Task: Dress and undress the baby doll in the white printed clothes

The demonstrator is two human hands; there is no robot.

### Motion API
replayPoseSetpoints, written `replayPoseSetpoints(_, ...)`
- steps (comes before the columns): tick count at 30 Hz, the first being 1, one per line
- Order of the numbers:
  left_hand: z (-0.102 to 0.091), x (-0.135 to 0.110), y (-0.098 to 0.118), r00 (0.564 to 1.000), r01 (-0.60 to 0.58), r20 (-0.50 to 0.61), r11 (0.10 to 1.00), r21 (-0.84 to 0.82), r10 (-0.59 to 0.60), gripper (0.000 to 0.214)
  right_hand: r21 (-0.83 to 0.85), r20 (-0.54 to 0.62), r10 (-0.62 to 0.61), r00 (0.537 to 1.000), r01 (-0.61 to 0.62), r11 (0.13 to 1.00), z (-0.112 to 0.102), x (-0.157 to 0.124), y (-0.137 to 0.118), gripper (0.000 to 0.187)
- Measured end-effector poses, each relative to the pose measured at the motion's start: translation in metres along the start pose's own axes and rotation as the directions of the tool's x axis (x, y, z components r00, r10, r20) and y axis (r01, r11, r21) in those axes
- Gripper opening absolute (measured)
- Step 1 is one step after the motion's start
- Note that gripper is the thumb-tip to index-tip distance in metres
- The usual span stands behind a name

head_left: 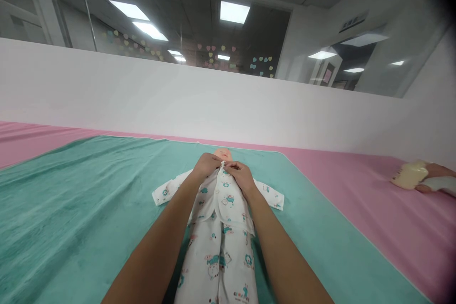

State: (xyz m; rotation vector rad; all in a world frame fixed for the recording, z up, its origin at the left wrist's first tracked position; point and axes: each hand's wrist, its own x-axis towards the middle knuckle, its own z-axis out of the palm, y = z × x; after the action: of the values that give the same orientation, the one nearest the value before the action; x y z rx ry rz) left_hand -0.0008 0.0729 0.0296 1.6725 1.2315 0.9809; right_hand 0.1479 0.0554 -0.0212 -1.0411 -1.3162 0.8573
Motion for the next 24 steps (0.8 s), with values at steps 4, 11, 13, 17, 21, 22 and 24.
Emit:
replayPoseSetpoints(4, 0.000, 0.002, -0.003, 1.000, -0.003, 0.008, 0.999, -0.035, 0.003, 0.009, 0.026, -0.005, 0.014, 1.000, -0.014, 1.000, 0.000, 0.002, 0.003, 0.028)
replayPoseSetpoints(11, -0.002, 0.001, -0.003, 0.999, 0.001, 0.054, 0.999, -0.050, 0.001, 0.011, 0.026, -0.030, -0.028, 0.999, 0.029, 0.999, 0.000, 0.006, 0.008, 0.027)
replayPoseSetpoints(13, -0.002, 0.002, -0.003, 0.999, -0.009, 0.052, 1.000, -0.029, 0.011, 0.015, 0.026, -0.027, -0.029, 0.999, 0.029, 0.999, 0.000, 0.007, 0.008, 0.027)
replayPoseSetpoints(17, 0.000, 0.005, -0.006, 0.997, -0.063, 0.045, 0.998, 0.024, 0.062, 0.017, 0.030, -0.026, -0.032, 0.999, 0.033, 0.999, -0.001, 0.008, 0.010, 0.025)
replayPoseSetpoints(21, 0.003, 0.007, -0.008, 0.993, -0.114, 0.045, 0.990, 0.084, 0.111, 0.019, 0.026, -0.032, -0.037, 0.999, 0.038, 0.999, -0.001, 0.008, 0.013, 0.023)
replayPoseSetpoints(22, 0.004, 0.008, -0.008, 0.992, -0.122, 0.043, 0.987, 0.100, 0.118, 0.020, 0.024, -0.034, -0.039, 0.999, 0.040, 0.999, -0.001, 0.008, 0.013, 0.023)
replayPoseSetpoints(24, 0.006, 0.008, -0.007, 0.991, -0.135, 0.037, 0.982, 0.133, 0.131, 0.020, 0.016, -0.042, -0.040, 0.998, 0.041, 0.999, -0.001, 0.008, 0.013, 0.023)
